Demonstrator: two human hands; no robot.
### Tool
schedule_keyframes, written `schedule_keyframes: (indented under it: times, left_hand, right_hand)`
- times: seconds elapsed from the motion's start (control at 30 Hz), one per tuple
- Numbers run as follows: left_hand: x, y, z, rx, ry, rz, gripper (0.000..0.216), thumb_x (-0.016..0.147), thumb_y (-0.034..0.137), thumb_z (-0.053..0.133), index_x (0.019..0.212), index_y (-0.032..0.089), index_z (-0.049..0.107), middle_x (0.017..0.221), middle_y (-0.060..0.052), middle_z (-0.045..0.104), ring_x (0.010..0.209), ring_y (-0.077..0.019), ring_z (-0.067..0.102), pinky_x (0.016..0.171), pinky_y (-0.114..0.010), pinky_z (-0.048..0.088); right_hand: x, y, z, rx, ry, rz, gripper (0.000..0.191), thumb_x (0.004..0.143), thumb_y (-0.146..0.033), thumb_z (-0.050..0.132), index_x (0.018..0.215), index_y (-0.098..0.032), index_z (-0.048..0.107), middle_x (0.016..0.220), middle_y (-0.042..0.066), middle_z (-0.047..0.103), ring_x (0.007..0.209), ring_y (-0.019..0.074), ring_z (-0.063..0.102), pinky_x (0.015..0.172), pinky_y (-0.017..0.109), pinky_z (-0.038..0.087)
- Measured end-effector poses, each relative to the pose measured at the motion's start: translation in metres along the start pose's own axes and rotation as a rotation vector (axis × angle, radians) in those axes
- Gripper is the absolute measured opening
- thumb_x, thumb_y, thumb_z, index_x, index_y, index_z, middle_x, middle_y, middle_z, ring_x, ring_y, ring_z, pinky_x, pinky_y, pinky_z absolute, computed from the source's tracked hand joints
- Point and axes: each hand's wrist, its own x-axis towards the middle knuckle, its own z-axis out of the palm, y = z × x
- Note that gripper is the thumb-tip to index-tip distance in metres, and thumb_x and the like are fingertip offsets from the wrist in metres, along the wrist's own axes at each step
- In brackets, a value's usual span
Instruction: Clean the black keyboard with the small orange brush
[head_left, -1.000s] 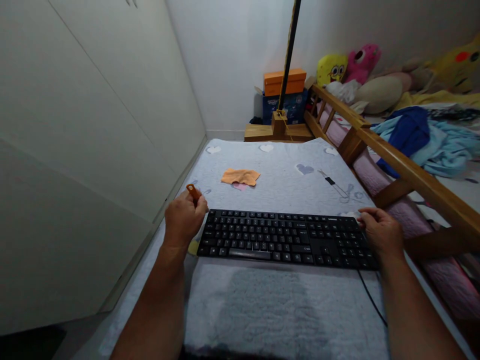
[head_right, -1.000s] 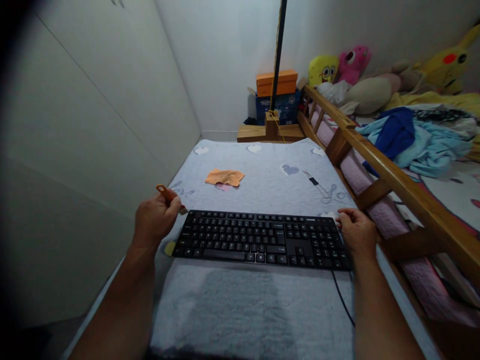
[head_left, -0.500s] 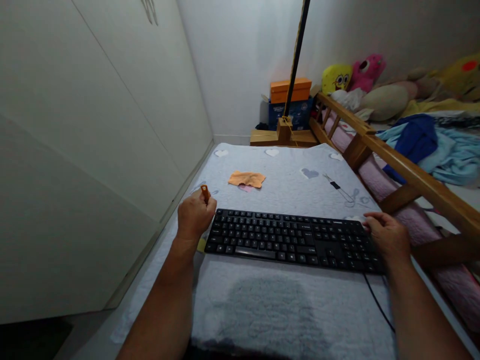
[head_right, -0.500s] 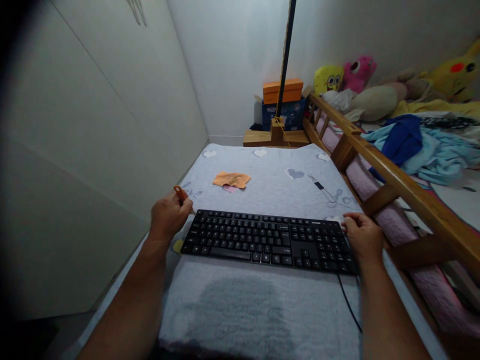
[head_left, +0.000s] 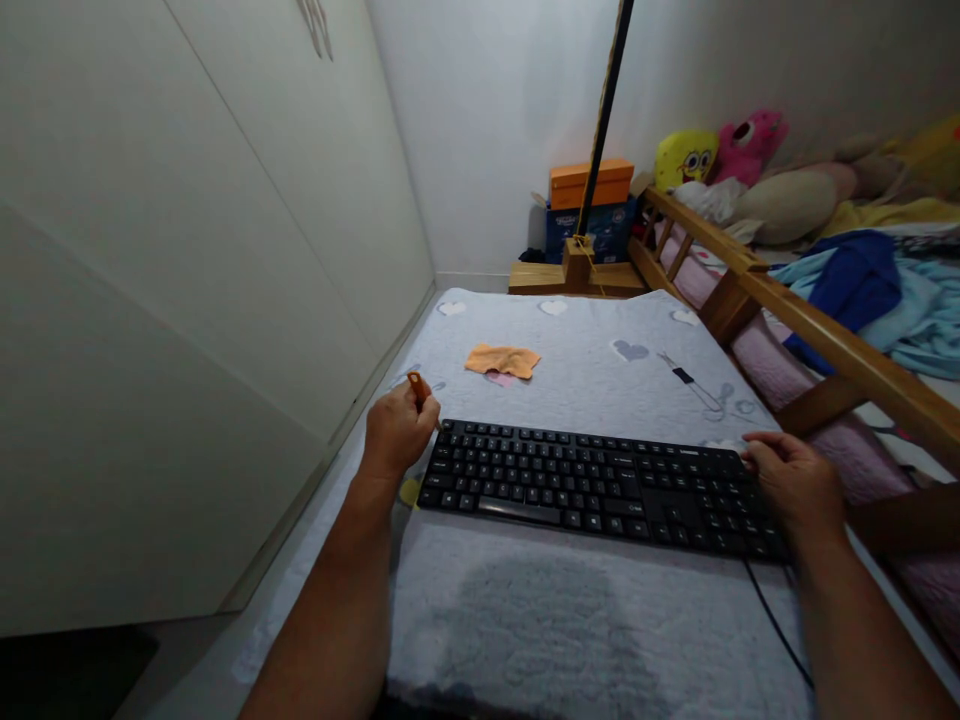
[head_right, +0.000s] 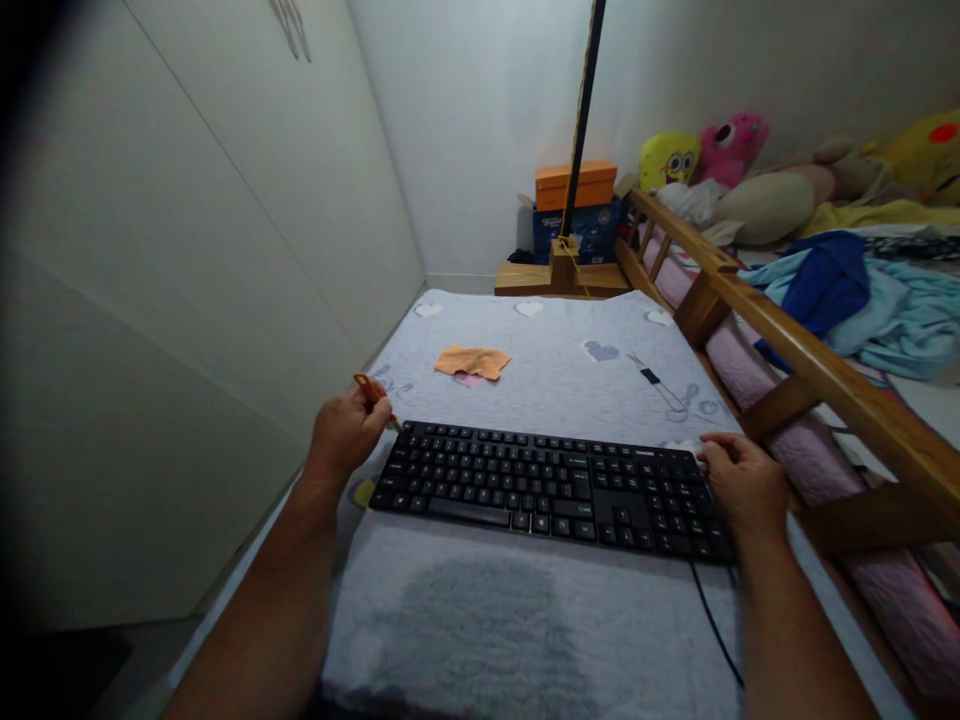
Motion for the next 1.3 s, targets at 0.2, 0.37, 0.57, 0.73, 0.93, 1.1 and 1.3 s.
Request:
schedule_keyframes:
  times: [0.2, 0.37, 0.57, 0.73, 0.93, 1.1, 1.3]
  left_hand:
    - [-0.001, -0.004, 0.0, -0.172, 0.09, -0.034, 0.022, 0.086, 0.04, 0.048, 0.08, 0.022, 0.06, 0.073, -0.004, 0.07, 0.073, -0.0224, 0.069, 0.072, -0.031, 0.05]
    - [0.0, -0.006, 0.002, -0.326, 0.018, -0.035, 0.023, 0.084, 0.043, 0.051, 0.077, 0.023, 0.058, 0.067, -0.001, 0.068, 0.066, -0.0203, 0.067, 0.066, -0.029, 0.05]
    - [0.0, -0.011, 0.003, -0.439, -0.105, -0.03, 0.013, 0.076, 0.034, 0.052, 0.07, 0.023, 0.055, 0.059, 0.002, 0.06, 0.058, -0.0188, 0.063, 0.059, -0.029, 0.049]
    - [0.0, -0.013, 0.006, -0.49, 0.02, -0.076, 0.016, 0.081, 0.037, 0.057, 0.075, 0.022, 0.06, 0.062, 0.001, 0.065, 0.062, -0.0195, 0.068, 0.061, -0.029, 0.052]
    - [0.001, -0.015, 0.014, -0.537, -0.005, -0.041, 0.028, 0.082, 0.046, 0.066, 0.085, 0.018, 0.07, 0.075, -0.006, 0.075, 0.072, -0.0217, 0.074, 0.07, -0.031, 0.056]
    - [0.001, -0.016, 0.015, -0.477, -0.022, -0.016, 0.029, 0.08, 0.047, 0.066, 0.085, 0.019, 0.07, 0.072, -0.004, 0.073, 0.068, -0.0202, 0.07, 0.066, -0.03, 0.053]
    - [0.001, -0.013, 0.008, -0.394, -0.006, -0.022, 0.022, 0.077, 0.039, 0.06, 0.085, 0.02, 0.069, 0.063, 0.002, 0.064, 0.054, -0.016, 0.059, 0.057, -0.028, 0.047]
  right_hand:
    - [0.0, -0.002, -0.001, -0.059, -0.009, -0.013, 0.031, 0.064, -0.04, 0.06, 0.084, -0.021, 0.073, 0.07, 0.007, 0.072, 0.065, 0.0262, 0.065, 0.063, 0.037, 0.046]
    - [0.0, -0.007, -0.003, -0.105, -0.006, -0.002, 0.033, 0.06, -0.042, 0.058, 0.082, -0.022, 0.072, 0.07, 0.007, 0.07, 0.07, 0.0285, 0.065, 0.067, 0.039, 0.046]
    - [0.0, -0.006, -0.002, -0.103, -0.003, -0.008, 0.035, 0.058, -0.044, 0.057, 0.081, -0.022, 0.071, 0.069, 0.006, 0.07, 0.071, 0.0294, 0.066, 0.069, 0.04, 0.048]
    - [0.001, -0.006, -0.001, -0.086, -0.004, -0.015, 0.036, 0.057, -0.045, 0.057, 0.081, -0.022, 0.071, 0.07, 0.007, 0.07, 0.07, 0.0293, 0.066, 0.069, 0.04, 0.048]
    - [0.001, -0.007, -0.002, -0.106, -0.015, -0.008, 0.036, 0.058, -0.044, 0.057, 0.082, -0.022, 0.071, 0.07, 0.007, 0.07, 0.07, 0.029, 0.065, 0.071, 0.04, 0.048]
    - [-0.003, -0.013, -0.003, -0.088, 0.003, 0.003, 0.033, 0.057, -0.042, 0.057, 0.08, -0.022, 0.071, 0.068, 0.007, 0.07, 0.069, 0.0291, 0.066, 0.067, 0.039, 0.049]
    - [-0.001, -0.009, -0.002, -0.086, 0.002, -0.019, 0.033, 0.058, -0.043, 0.058, 0.079, -0.021, 0.072, 0.068, 0.007, 0.071, 0.068, 0.0287, 0.066, 0.069, 0.04, 0.049]
